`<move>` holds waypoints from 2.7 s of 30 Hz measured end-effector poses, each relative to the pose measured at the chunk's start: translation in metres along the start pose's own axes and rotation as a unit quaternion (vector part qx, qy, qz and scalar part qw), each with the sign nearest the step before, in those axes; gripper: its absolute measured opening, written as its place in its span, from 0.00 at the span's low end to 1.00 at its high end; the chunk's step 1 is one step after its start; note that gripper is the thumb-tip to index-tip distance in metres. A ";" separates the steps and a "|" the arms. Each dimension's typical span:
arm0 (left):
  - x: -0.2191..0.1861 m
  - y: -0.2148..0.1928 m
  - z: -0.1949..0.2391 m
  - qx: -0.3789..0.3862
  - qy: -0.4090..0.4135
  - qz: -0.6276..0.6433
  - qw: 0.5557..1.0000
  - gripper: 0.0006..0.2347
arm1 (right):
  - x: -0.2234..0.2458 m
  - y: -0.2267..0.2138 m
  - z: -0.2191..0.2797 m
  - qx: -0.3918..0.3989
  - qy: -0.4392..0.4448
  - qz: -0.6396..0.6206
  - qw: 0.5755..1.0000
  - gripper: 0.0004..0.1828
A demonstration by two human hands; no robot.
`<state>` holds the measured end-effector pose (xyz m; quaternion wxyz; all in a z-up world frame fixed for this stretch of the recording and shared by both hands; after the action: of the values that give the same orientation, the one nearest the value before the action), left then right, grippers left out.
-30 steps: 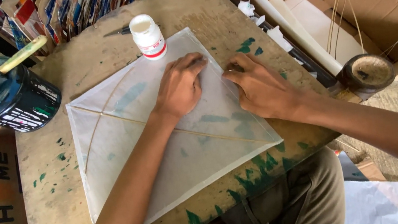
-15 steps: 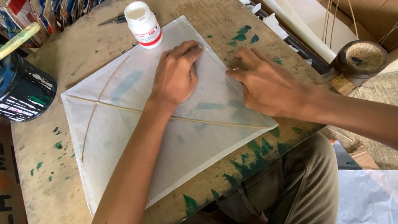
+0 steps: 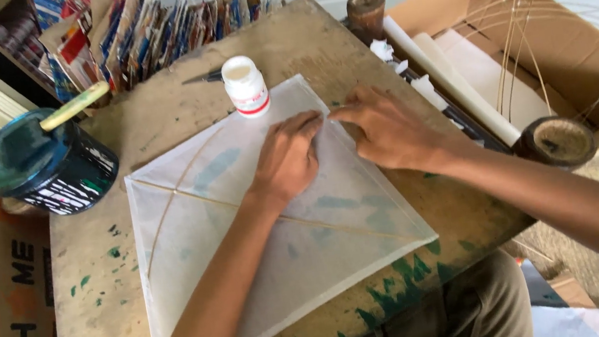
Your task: Applying glue to the edges of a kite and folding the paper over the bamboo frame to secure it.
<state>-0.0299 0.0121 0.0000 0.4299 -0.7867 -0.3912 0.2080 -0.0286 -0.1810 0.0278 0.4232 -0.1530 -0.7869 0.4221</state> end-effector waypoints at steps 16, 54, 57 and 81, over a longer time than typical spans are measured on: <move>0.000 0.004 0.002 0.045 -0.029 -0.012 0.998 0.17 | 0.007 -0.002 0.021 -0.039 -0.003 -0.066 0.997 0.25; 0.028 -0.023 0.004 -0.268 -0.194 0.060 0.942 0.14 | 0.006 -0.037 0.004 -0.159 -0.075 -0.187 0.966 0.24; 0.052 -0.031 -0.004 -0.194 -0.445 0.024 0.874 0.31 | 0.020 -0.034 -0.024 -0.180 -0.127 -0.204 0.954 0.25; 0.037 -0.021 0.003 -0.290 -0.080 -0.081 0.950 0.26 | 0.059 0.016 -0.032 -0.241 -0.186 0.066 0.950 0.17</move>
<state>-0.0186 0.0494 0.0168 0.1656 -0.8241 -0.5299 0.1126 -0.0398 -0.1190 0.0557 0.1910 -0.2207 -0.9182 0.2677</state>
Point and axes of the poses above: each hand's wrist, its own z-axis away from the middle knuckle, its own y-axis out of the palm, x = y × z, the point moved 2 cm from there along -z, towards the middle knuckle, and after that the axes turned 15 degrees about -z, right-handed, at the moved point
